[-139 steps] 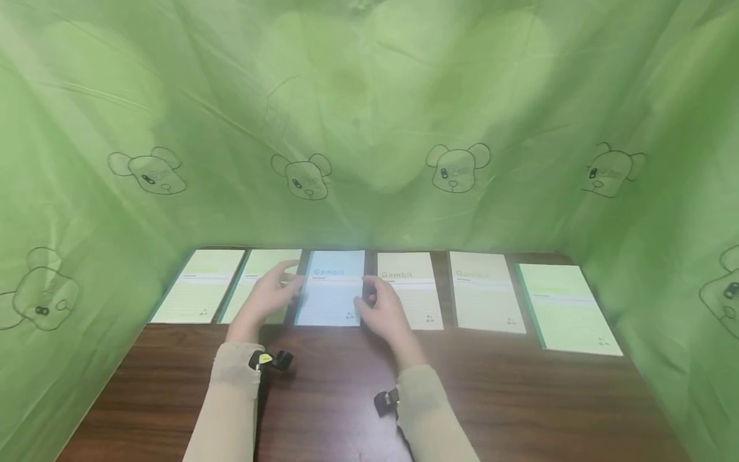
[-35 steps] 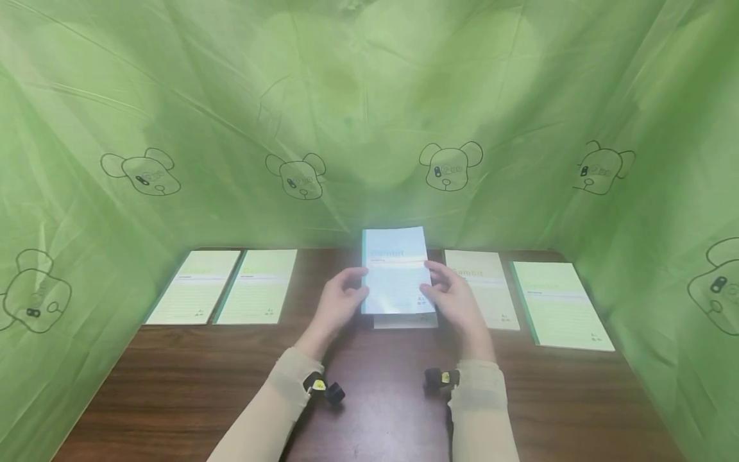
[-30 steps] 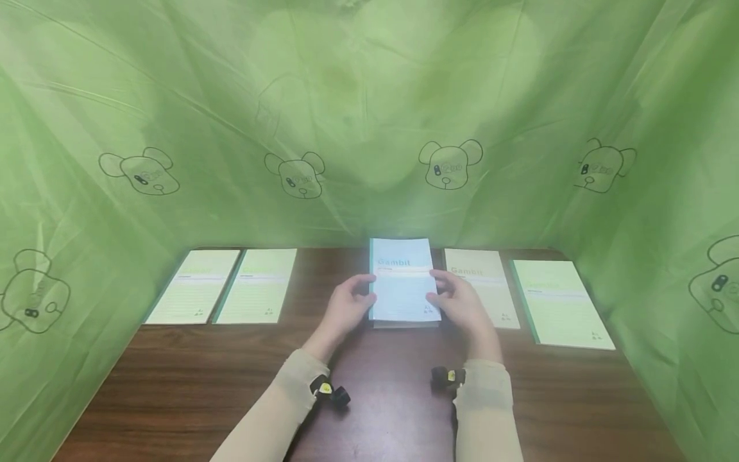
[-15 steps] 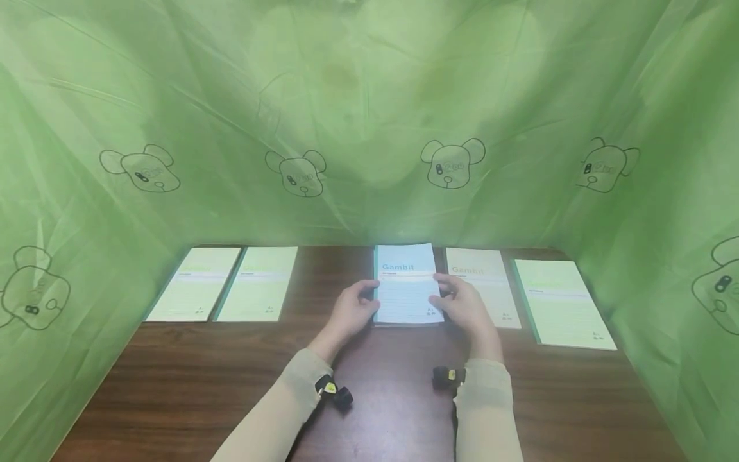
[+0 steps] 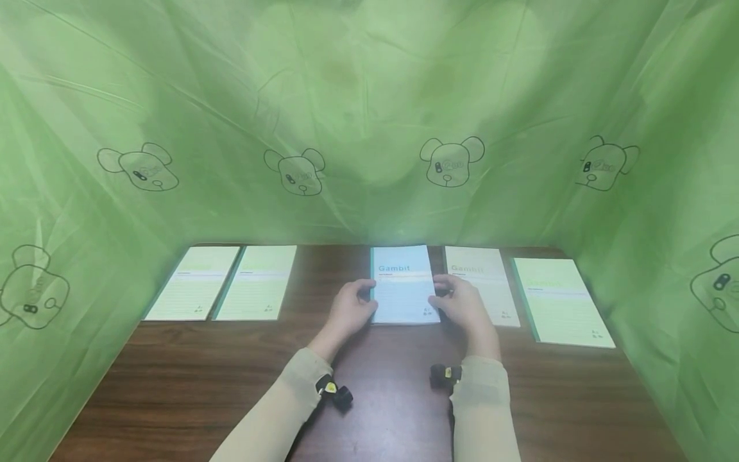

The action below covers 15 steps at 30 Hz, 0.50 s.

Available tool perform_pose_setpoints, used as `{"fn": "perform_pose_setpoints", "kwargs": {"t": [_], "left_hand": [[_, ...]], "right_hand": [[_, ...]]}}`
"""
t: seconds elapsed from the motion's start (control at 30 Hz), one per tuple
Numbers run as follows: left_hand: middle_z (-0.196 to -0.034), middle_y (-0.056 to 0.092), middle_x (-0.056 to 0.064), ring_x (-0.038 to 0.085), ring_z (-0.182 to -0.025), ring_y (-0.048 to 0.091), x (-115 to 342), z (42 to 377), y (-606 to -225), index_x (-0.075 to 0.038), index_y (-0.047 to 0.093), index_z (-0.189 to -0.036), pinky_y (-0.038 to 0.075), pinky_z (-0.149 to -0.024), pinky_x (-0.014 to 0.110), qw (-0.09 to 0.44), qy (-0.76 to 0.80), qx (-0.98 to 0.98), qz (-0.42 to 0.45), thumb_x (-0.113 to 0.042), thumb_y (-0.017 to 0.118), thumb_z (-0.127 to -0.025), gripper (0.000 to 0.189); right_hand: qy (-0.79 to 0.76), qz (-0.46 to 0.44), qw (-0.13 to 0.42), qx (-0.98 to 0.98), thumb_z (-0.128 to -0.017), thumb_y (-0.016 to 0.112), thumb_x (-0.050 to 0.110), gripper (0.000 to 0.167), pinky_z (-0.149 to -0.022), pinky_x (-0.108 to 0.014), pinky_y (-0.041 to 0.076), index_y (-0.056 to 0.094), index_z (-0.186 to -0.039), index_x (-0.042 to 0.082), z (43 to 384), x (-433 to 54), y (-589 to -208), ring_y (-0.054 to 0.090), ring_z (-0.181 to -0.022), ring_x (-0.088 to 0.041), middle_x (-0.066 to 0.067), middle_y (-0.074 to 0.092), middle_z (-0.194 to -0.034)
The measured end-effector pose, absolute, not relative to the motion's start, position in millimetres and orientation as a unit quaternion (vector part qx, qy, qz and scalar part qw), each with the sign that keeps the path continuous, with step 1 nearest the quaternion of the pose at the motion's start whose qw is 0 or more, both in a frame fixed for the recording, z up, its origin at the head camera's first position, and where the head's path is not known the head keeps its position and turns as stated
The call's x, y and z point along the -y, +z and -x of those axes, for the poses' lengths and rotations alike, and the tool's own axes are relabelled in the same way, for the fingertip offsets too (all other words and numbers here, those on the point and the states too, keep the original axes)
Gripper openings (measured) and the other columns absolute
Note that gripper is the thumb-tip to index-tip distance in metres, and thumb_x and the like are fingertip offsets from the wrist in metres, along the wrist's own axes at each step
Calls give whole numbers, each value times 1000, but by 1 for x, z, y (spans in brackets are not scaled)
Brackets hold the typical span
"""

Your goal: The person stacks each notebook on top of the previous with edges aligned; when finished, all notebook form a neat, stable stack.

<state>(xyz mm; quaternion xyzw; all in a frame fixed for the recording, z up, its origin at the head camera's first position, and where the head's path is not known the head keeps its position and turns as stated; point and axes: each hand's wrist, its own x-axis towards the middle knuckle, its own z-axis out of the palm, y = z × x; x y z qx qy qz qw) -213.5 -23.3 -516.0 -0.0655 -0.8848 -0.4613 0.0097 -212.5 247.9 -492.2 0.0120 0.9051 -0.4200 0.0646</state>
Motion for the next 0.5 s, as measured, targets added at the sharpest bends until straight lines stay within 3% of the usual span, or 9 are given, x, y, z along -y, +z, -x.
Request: {"fn": "perform_pose_setpoints", "kwargs": {"t": [0.1, 0.3, 0.5], "left_hand": [[-124, 68, 13, 20, -96, 65, 24, 213, -515, -5, 74, -134, 56, -86, 37, 8, -453, 889, 65, -5, 76, -91, 43], [-129, 69, 13, 13, -89, 66, 23, 212, -512, -8, 74, -136, 56, -81, 33, 0, -457, 888, 56, -2, 75, -90, 46], [-119, 71, 9, 14, -89, 65, 24, 213, -513, -10, 75, -135, 56, -81, 36, 4, -455, 889, 51, 1, 72, -91, 46]], "right_hand": [[-419, -8, 64, -906, -102, 78, 18, 55, -80, -40, 60, 61, -151, 2, 213, -248, -494, 69, -117, -37, -22, 70, -141], [-432, -6, 45, -901, -101, 77, 13, 52, -100, -51, 58, 61, -149, -3, 215, -244, -495, 73, -119, -38, -23, 71, -139], [-442, -4, 52, -896, -103, 75, 10, 54, -105, -53, 56, 57, -152, -5, 212, -241, -492, 71, -125, -40, -25, 68, -143]]}}
